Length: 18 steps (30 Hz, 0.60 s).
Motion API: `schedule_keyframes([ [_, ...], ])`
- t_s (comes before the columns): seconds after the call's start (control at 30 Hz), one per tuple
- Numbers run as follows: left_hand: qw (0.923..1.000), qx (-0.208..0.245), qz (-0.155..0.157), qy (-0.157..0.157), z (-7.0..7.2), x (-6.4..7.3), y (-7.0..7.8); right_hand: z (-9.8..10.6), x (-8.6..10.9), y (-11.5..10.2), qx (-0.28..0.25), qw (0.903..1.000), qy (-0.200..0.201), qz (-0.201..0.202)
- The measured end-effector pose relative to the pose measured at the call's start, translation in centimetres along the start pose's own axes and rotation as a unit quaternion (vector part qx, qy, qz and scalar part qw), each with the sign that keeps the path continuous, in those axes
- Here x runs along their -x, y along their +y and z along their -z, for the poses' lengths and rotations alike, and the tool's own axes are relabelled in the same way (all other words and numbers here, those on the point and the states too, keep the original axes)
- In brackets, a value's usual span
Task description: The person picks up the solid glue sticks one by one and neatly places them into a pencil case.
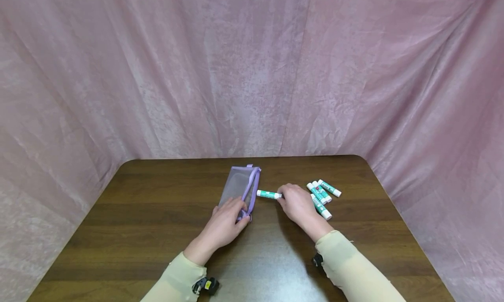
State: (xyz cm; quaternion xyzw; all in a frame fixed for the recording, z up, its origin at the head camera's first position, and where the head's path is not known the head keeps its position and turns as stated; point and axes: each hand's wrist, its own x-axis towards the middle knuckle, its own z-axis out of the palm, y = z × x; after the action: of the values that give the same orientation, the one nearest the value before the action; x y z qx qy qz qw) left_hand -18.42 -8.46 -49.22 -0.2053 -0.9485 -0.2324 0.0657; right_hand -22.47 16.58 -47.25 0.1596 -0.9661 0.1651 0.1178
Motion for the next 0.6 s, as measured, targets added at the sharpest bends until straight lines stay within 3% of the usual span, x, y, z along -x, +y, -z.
schedule_keyframes([
  [0.6,1.0,0.0,0.001,-0.008,0.1,0.0,0.1,-1.3,-0.9,-1.3,-0.009,0.9995,-0.029,-0.006],
])
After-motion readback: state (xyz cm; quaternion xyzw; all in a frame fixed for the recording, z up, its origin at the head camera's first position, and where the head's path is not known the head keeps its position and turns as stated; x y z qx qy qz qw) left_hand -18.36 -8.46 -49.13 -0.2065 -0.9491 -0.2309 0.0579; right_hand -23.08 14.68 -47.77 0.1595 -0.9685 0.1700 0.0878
